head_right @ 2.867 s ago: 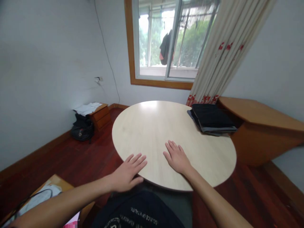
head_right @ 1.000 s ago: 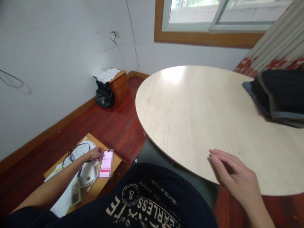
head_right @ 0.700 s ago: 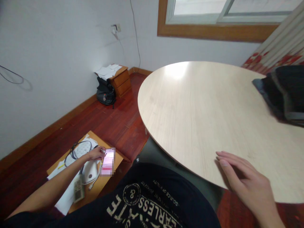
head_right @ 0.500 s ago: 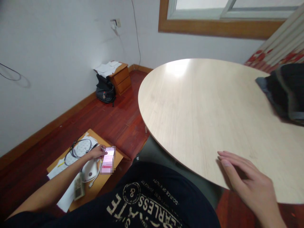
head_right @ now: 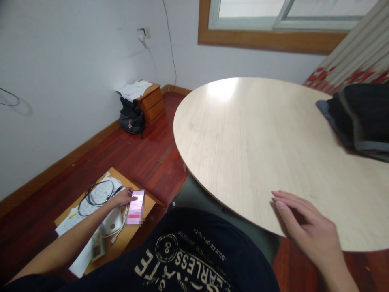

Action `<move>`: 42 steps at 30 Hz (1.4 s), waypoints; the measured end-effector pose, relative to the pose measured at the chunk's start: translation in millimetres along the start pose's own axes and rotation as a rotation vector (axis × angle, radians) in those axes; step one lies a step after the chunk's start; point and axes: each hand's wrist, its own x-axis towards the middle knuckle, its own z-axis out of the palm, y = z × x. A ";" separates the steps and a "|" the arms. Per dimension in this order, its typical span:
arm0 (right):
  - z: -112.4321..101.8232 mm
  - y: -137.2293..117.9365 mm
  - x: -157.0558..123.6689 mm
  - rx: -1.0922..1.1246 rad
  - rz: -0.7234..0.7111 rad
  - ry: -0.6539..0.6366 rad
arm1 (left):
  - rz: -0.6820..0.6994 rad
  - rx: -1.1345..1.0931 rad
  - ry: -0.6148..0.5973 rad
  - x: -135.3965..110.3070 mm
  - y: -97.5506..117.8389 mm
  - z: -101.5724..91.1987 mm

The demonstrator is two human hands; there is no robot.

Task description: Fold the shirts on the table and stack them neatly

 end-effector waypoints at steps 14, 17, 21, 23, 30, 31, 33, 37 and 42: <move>-1.1 3.2 0.1 -0.011 0.029 -0.007 | 0.249 0.158 -0.076 -22.8 -8.9 -6.8; -2.6 0.8 1.4 -0.003 0.018 -0.016 | 0.330 0.432 -0.067 -38.9 -10.7 -3.6; -2.4 -0.4 2.4 -0.004 0.003 -0.015 | 0.340 0.650 -0.035 -56.8 -9.9 3.0; -1.3 0.1 2.2 -0.005 0.003 -0.003 | 0.345 0.683 -0.018 -60.9 -8.9 6.0; 1.3 1.5 0.9 -0.007 0.010 0.027 | 0.330 0.682 0.086 -46.9 -6.7 0.1; 1.2 1.2 1.0 -0.008 0.009 0.028 | 0.327 0.677 0.104 -44.9 -6.2 -1.6; 0.9 0.3 1.3 -0.010 0.007 0.029 | 0.339 0.671 0.100 -44.2 -5.5 -3.3; 0.1 -1.3 2.4 -0.016 -0.001 0.018 | 0.355 0.691 -0.006 -55.5 -6.6 2.5; -0.1 -0.3 2.6 -0.028 -0.008 0.018 | 0.321 0.723 -0.072 -71.8 -15.5 18.5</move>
